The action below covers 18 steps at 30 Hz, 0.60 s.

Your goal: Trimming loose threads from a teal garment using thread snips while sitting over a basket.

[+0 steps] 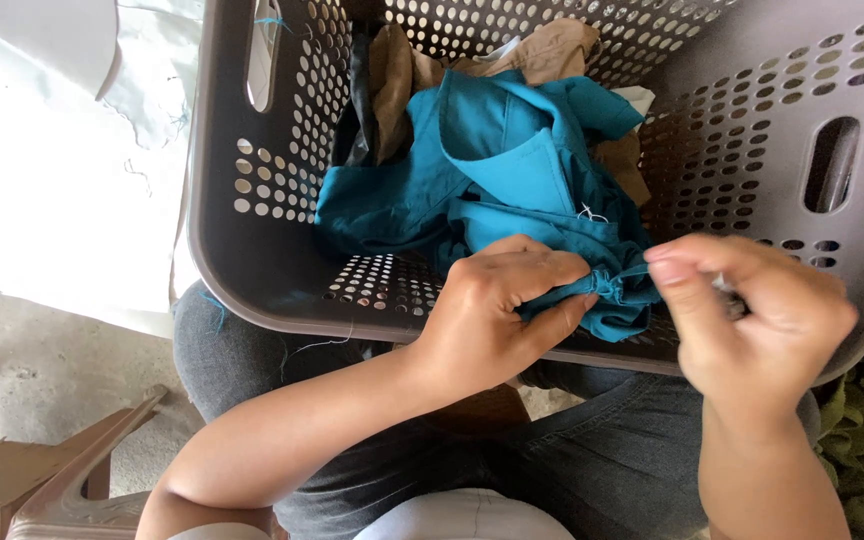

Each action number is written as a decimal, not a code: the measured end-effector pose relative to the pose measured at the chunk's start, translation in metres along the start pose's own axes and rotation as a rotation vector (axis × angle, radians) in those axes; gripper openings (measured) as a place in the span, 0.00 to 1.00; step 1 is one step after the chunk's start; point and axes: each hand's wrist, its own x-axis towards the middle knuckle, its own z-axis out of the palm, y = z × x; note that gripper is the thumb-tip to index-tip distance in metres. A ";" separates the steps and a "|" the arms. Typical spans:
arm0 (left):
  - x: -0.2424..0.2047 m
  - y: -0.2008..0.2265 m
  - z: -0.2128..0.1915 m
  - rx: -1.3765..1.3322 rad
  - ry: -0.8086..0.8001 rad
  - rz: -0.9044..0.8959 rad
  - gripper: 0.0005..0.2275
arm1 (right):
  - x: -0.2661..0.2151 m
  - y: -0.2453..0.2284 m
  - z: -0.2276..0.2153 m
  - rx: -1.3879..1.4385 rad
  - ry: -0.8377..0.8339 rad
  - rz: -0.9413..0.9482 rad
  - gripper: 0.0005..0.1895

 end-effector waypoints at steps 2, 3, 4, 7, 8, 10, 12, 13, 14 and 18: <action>0.001 0.001 0.000 -0.022 0.000 -0.008 0.05 | -0.009 0.024 0.001 0.113 0.114 0.069 0.09; 0.001 0.001 0.000 -0.043 0.002 -0.018 0.04 | -0.013 0.037 0.001 0.229 0.224 0.138 0.15; 0.002 0.000 0.000 -0.042 -0.002 -0.016 0.04 | -0.010 0.034 -0.001 0.229 0.228 0.139 0.15; 0.002 0.000 0.000 -0.046 0.024 -0.028 0.05 | 0.000 0.023 -0.003 0.223 0.109 0.129 0.14; 0.002 0.000 0.000 -0.048 0.019 -0.028 0.05 | 0.005 0.016 -0.003 0.167 -0.016 0.041 0.11; 0.003 0.001 0.000 -0.049 0.010 -0.027 0.05 | 0.010 0.010 0.000 0.111 -0.137 -0.042 0.10; 0.002 0.000 0.002 -0.045 0.012 -0.049 0.04 | 0.011 0.009 0.005 0.083 -0.165 -0.201 0.04; 0.003 0.001 0.001 -0.045 0.007 -0.050 0.04 | 0.010 0.012 0.004 0.083 -0.161 -0.198 0.04; 0.004 0.002 0.001 -0.036 0.009 -0.041 0.04 | 0.008 0.014 0.002 0.038 -0.086 -0.137 0.04; 0.005 0.004 0.000 -0.021 0.009 -0.044 0.04 | 0.002 0.025 -0.001 0.115 0.028 0.115 0.13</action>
